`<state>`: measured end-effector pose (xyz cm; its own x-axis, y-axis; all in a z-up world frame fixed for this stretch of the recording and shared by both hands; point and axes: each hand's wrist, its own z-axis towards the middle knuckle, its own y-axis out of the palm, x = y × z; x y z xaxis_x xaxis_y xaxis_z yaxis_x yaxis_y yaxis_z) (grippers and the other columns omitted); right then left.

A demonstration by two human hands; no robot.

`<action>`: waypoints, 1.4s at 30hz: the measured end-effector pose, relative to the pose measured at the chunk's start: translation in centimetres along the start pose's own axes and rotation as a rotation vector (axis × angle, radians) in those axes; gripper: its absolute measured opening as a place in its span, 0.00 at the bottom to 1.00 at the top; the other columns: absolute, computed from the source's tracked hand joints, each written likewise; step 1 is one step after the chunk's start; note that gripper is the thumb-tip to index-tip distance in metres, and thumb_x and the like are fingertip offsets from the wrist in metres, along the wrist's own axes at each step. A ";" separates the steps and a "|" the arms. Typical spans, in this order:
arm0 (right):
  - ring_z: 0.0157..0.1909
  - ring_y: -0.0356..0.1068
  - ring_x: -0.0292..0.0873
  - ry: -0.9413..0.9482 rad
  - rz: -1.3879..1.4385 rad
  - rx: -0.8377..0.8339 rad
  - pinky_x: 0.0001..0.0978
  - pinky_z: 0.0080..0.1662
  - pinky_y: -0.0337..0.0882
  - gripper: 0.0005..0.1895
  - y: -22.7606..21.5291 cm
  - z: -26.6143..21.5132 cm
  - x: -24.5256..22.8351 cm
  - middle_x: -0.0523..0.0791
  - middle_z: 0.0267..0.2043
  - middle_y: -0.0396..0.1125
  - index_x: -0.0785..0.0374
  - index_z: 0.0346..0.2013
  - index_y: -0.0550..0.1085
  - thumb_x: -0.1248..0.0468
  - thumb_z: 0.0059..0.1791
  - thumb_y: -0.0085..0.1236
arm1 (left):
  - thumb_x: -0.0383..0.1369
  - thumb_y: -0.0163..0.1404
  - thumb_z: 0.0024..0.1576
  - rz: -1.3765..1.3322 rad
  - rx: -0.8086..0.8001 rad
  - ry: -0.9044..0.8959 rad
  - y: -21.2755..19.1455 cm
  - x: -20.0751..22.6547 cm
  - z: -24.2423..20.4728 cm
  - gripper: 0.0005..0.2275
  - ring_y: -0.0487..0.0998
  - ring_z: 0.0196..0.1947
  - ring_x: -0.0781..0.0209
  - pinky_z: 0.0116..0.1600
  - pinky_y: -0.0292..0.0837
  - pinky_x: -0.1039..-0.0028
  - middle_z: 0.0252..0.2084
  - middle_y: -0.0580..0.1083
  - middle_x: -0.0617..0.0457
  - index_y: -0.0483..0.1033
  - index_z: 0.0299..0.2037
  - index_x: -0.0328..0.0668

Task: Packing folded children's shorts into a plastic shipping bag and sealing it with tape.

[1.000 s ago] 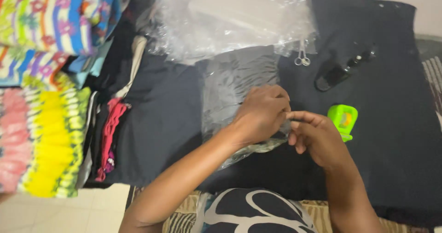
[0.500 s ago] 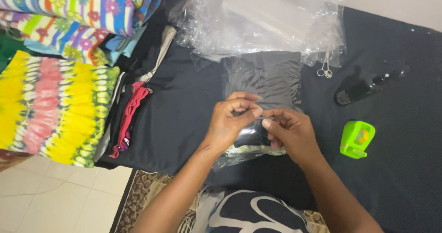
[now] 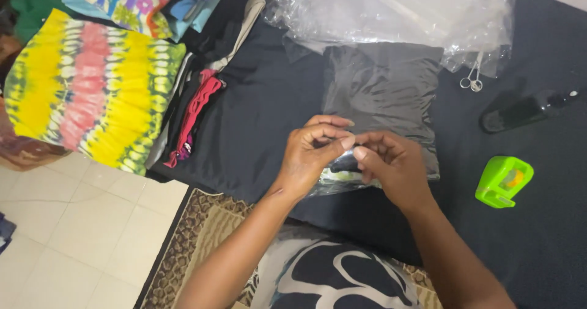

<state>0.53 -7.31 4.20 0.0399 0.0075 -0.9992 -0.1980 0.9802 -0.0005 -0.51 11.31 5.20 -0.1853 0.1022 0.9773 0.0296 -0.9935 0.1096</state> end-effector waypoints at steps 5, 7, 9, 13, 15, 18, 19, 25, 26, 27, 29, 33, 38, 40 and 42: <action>0.16 0.73 0.44 -0.022 -0.042 0.033 0.31 0.21 0.74 0.12 0.8 -0.4 -0.3 0.53 0.20 0.71 0.72 0.46 0.78 0.70 0.48 0.61 | 0.31 0.65 0.50 -0.084 0.065 -0.055 -0.5 0.2 -0.6 0.07 0.79 0.42 0.64 0.46 0.76 0.76 0.45 0.79 0.46 0.85 0.36 0.39; 0.15 0.72 0.43 -0.023 -0.046 0.072 0.30 0.21 0.73 0.10 1.1 -0.7 0.2 0.52 0.19 0.71 0.72 0.44 0.78 0.71 0.50 0.57 | 0.30 0.64 0.51 -0.122 0.082 -0.078 -0.8 0.5 -0.7 0.06 0.78 0.42 0.66 0.46 0.75 0.78 0.45 0.79 0.47 0.85 0.36 0.38; 0.14 0.70 0.40 -0.041 0.094 0.098 0.28 0.20 0.72 0.12 1.3 -0.7 0.9 0.49 0.18 0.68 0.72 0.47 0.77 0.69 0.51 0.53 | 0.29 0.64 0.51 -0.138 0.135 -0.088 -1.3 1.4 -0.3 0.06 0.78 0.41 0.68 0.46 0.74 0.80 0.45 0.78 0.48 0.85 0.37 0.37; 0.18 0.73 0.39 -0.119 0.092 0.104 0.26 0.23 0.71 0.18 2.6 -0.5 -0.2 0.49 0.22 0.71 0.72 0.51 0.77 0.59 0.55 0.53 | 0.28 0.64 0.51 -0.117 0.126 -0.106 -1.5 1.7 -0.3 0.06 0.77 0.40 0.69 0.45 0.74 0.81 0.45 0.78 0.48 0.85 0.36 0.36; 0.21 0.73 0.38 -0.100 0.065 0.061 0.31 0.25 0.75 0.24 3.1 -0.1 -0.7 0.51 0.25 0.72 0.72 0.52 0.77 0.59 0.48 0.64 | 0.28 0.64 0.50 -0.081 0.096 -0.101 -1.4 1.2 -0.4 0.06 0.77 0.38 0.69 0.43 0.74 0.80 0.44 0.78 0.48 0.85 0.36 0.37; 0.19 0.74 0.42 -0.065 -0.048 0.074 0.30 0.25 0.75 0.17 3.5 0.1 -0.7 0.51 0.17 0.70 0.73 0.46 0.79 0.61 0.51 0.63 | 0.28 0.64 0.51 -0.037 0.078 -0.085 -1.2 1.7 -0.5 0.06 0.76 0.37 0.69 0.44 0.74 0.78 0.45 0.79 0.48 0.85 0.36 0.37; 0.19 0.74 0.42 -0.062 -0.048 0.073 0.30 0.25 0.75 0.17 3.3 0.1 -0.6 0.51 0.17 0.70 0.73 0.46 0.79 0.61 0.51 0.63 | 0.28 0.64 0.51 -0.038 0.079 -0.088 -1.4 1.6 -0.4 0.06 0.76 0.37 0.69 0.44 0.74 0.78 0.45 0.79 0.48 0.85 0.36 0.37; 0.23 0.73 0.39 -0.098 -0.193 0.056 0.29 0.28 0.73 0.10 2.1 -0.8 -1.5 0.50 0.17 0.71 0.67 0.41 0.81 0.61 0.52 0.63 | 0.33 0.64 0.52 0.037 0.055 -0.063 -1.7 0.8 -1.1 0.07 0.80 0.42 0.62 0.46 0.76 0.74 0.47 0.79 0.47 0.86 0.38 0.42; 0.26 0.75 0.41 -0.145 -0.272 0.060 0.31 0.30 0.75 0.09 1.7 -0.9 -1.3 0.51 0.22 0.73 0.66 0.42 0.81 0.63 0.52 0.62 | 0.34 0.61 0.55 0.117 0.041 -0.033 -1.9 0.8 -1.4 0.11 0.81 0.46 0.53 0.48 0.76 0.68 0.50 0.78 0.45 0.83 0.47 0.44; 0.28 0.77 0.44 -0.193 -0.352 0.063 0.34 0.31 0.77 0.08 1.2 -1.0 -1.1 0.52 0.26 0.75 0.65 0.44 0.81 0.66 0.53 0.61 | 0.34 0.59 0.57 0.198 0.028 -0.003 -2.0 0.7 -1.7 0.16 0.82 0.49 0.43 0.50 0.75 0.62 0.54 0.77 0.43 0.81 0.55 0.47; 0.28 0.77 0.45 -0.194 -0.432 0.050 0.35 0.32 0.76 0.08 0.2 -1.8 -2.3 0.53 0.25 0.74 0.66 0.45 0.80 0.66 0.53 0.60 | 0.32 0.58 0.58 0.283 0.076 0.020 -3.0 1.5 -2.3 0.19 0.80 0.49 0.35 0.51 0.75 0.56 0.53 0.75 0.35 0.75 0.59 0.38; 0.41 0.80 0.61 -0.180 -0.523 -0.199 0.55 0.43 0.76 0.15 -0.8 -3.3 -3.3 0.56 0.39 0.79 0.65 0.51 0.74 0.69 0.50 0.54 | 0.39 0.57 0.57 0.507 0.008 -0.360 -4.8 0.2 -4.0 0.38 0.77 0.52 0.25 0.54 0.73 0.45 0.55 0.71 0.22 0.51 0.72 0.28; 0.48 0.74 0.69 -0.294 -0.680 -0.413 0.61 0.47 0.73 0.25 -0.3 -4.0 0.0 0.62 0.48 0.74 0.67 0.61 0.67 0.72 0.47 0.51 | 0.43 0.57 0.56 0.388 -0.106 -0.683 -5.3 -4.9 -5.8 0.42 0.82 0.42 0.39 0.43 0.77 0.60 0.45 0.79 0.31 0.44 0.76 0.39; 0.49 0.73 0.66 -0.400 -0.816 -0.457 0.57 0.49 0.71 0.28 -0.4 -4.0 2.4 0.61 0.51 0.72 0.67 0.64 0.64 0.71 0.48 0.50 | 0.41 0.59 0.55 0.316 -0.063 -0.674 -5.1 -7.7 -6.3 0.41 0.84 0.33 0.46 0.34 0.79 0.68 0.39 0.80 0.33 0.47 0.76 0.40; 0.48 0.74 0.62 -0.537 -0.940 -0.435 0.50 0.47 0.74 0.26 -0.5 -4.0 4.3 0.58 0.50 0.70 0.66 0.64 0.65 0.67 0.50 0.48 | 0.29 0.58 0.57 0.032 0.070 -0.575 -4.8 -10.3 -6.6 0.36 0.80 0.22 0.57 0.24 0.76 0.77 0.28 0.78 0.39 0.50 0.73 0.37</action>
<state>-3.14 -8.57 -0.30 0.7380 -0.5005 -0.4525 -0.1854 0.4945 -0.8492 -5.27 14.68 -6.57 0.3799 0.1017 0.9194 0.0947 -0.9930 0.0707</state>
